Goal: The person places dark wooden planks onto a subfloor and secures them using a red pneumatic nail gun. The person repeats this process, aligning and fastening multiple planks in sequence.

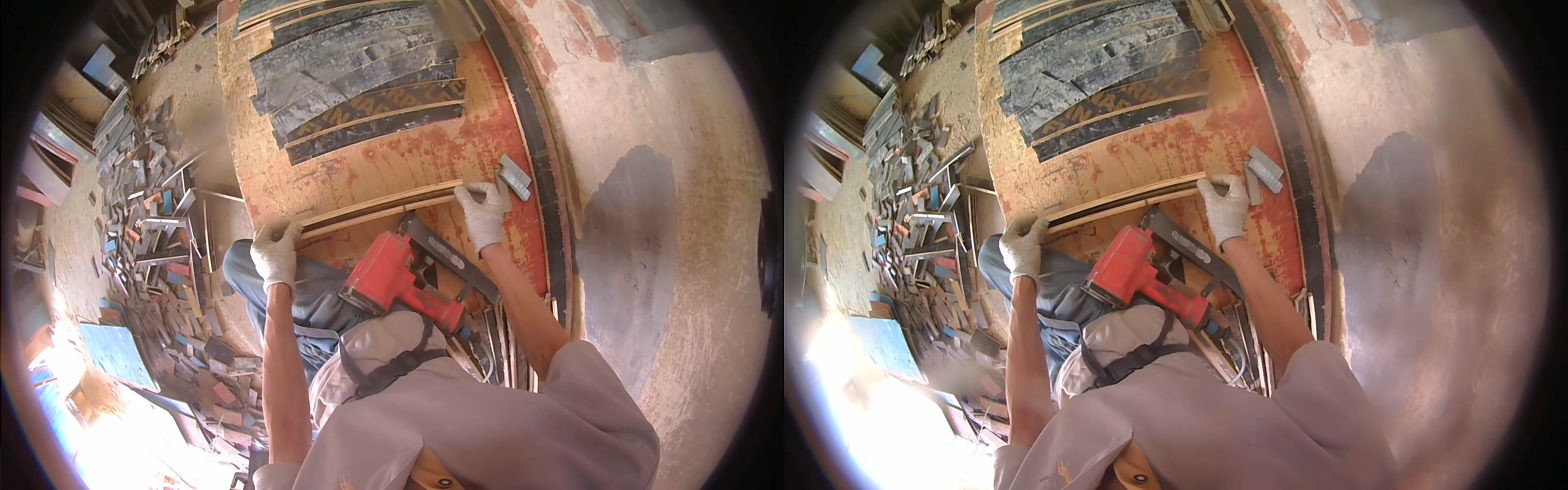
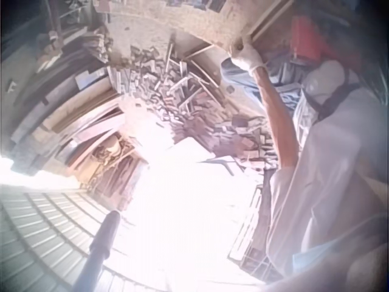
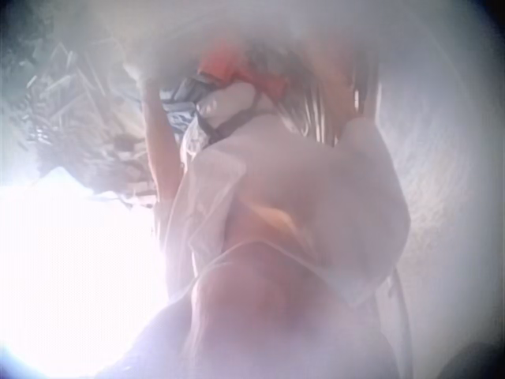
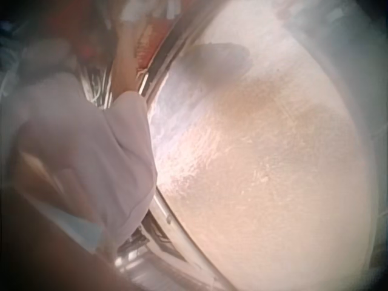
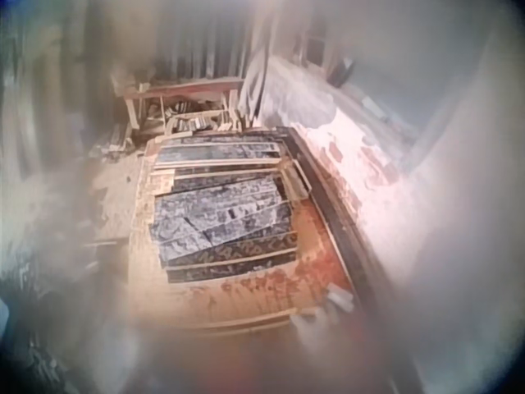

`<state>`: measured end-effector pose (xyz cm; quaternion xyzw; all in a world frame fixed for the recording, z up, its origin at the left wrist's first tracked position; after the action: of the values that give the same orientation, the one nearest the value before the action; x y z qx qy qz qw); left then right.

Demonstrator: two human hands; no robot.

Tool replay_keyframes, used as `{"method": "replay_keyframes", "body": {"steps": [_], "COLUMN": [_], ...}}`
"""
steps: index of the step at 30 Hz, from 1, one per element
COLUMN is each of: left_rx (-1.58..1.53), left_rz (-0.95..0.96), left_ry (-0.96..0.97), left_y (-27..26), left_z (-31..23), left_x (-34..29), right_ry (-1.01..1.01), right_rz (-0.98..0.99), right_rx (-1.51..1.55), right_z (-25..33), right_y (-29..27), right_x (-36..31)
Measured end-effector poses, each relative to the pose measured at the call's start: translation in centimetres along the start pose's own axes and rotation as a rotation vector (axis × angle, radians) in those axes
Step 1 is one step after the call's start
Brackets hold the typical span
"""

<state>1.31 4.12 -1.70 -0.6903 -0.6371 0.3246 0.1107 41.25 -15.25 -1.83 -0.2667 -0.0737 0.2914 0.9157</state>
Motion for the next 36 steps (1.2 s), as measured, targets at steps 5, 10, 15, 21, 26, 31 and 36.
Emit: {"method": "replay_keyframes", "body": {"steps": [5, 10, 15, 21, 26, 31, 36], "left_rx": [-0.013, -0.075, -0.089, -0.168, -0.246, -0.037, -0.128], "left_rz": [0.004, -0.020, -0.050, -0.011, -0.002, -0.040, -0.027], "left_ry": [-0.037, 0.005, -0.038, -0.166, -0.209, -0.110, -0.131], "left_y": [-0.4, -0.9, -0.6, -0.8, -0.8, -1.2, -1.0], "left_z": [1.0, 1.0, -0.6, 0.4, -0.2, 0.2, 2.0], "left_x": [0.0, -0.2, -0.6, 0.0, -0.4, -0.2, 0.4], "right_ry": [0.663, 0.759, 0.771, 0.599, 0.504, 0.501, 0.504], "right_rz": [0.248, 0.251, 0.418, 0.335, 0.285, 0.283, 0.265], "right_rx": [0.273, 0.506, 0.561, 0.505, 0.472, 0.507, 0.482], "right_z": [2.6, 2.1, 1.6, 2.8, 2.0, 1.6, 1.0], "right_y": [1.3, 1.3, -0.4, 0.3, -2.2, -2.0, 0.7], "right_x": [-1.1, -1.4, -0.5, -1.0, -0.1, 0.9, 1.6]}}
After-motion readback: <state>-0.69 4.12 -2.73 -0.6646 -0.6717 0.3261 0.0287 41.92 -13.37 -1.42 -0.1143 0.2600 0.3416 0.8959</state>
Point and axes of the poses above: each hand's wrist, its own x-axis towards the middle knuckle, its own y-axis out of the palm, z = x × y, the point moved 4 cm from there along x, towards the middle knuckle, and after that the axes turned 1 degree about z, right-handed, at the moved point
